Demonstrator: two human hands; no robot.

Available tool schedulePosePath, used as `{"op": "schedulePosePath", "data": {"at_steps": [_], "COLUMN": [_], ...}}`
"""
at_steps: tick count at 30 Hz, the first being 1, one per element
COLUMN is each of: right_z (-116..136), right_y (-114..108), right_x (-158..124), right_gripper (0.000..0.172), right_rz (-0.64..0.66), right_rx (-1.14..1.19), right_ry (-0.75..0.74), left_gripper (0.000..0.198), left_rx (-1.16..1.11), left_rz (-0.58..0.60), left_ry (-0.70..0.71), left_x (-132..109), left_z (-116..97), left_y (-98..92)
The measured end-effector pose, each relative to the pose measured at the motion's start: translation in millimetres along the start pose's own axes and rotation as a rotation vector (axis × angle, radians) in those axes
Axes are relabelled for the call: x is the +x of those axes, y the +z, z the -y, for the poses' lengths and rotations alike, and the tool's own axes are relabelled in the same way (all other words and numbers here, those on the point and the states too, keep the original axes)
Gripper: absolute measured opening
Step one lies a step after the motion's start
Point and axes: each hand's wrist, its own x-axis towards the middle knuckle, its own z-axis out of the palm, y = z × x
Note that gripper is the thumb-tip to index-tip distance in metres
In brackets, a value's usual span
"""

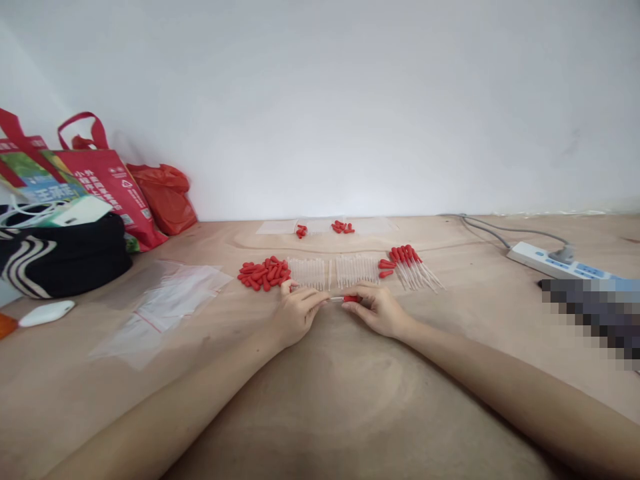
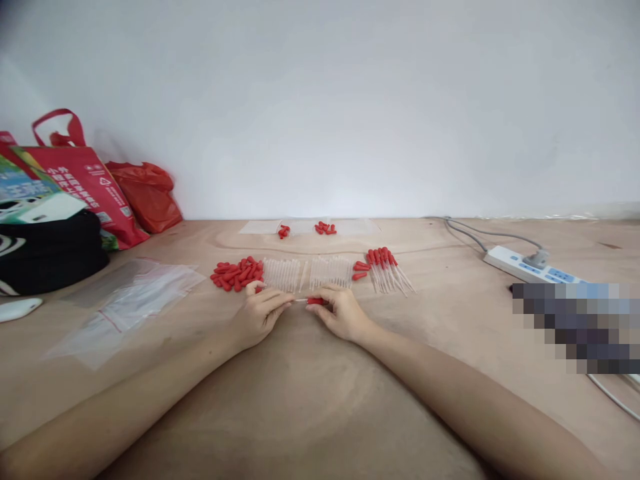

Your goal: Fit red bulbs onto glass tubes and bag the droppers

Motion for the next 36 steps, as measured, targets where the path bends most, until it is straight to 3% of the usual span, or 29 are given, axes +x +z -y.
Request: {"op": "schedulePosePath", "data": {"at_steps": [9, 19, 36], "right_z": [2.7, 2.2, 1.8], "right_y": [-0.3, -0.5, 0.4], "right_x": [-2.1, -5.5, -4.4], "right_gripper": [0.014, 0.015, 0.012], "right_rz": [0.001, -0.002, 0.026], "right_rx": [-0.025, -0.088, -0.151], "right_ry": [-0.118, -0.205, -0.174], "left_gripper": [0.026, 0.034, 0.028], "left_rx": [-0.021, 0.175, 0.215], "left_rz": [-0.012, -0.047, -0.087], "left_ry": [0.125, 0.232, 0.21], "left_x": [0.7, -0.5, -1.5], "left_z": [0.9, -1.4, -6.2], "left_y": [-0.7, -3.1, 0.4]}}
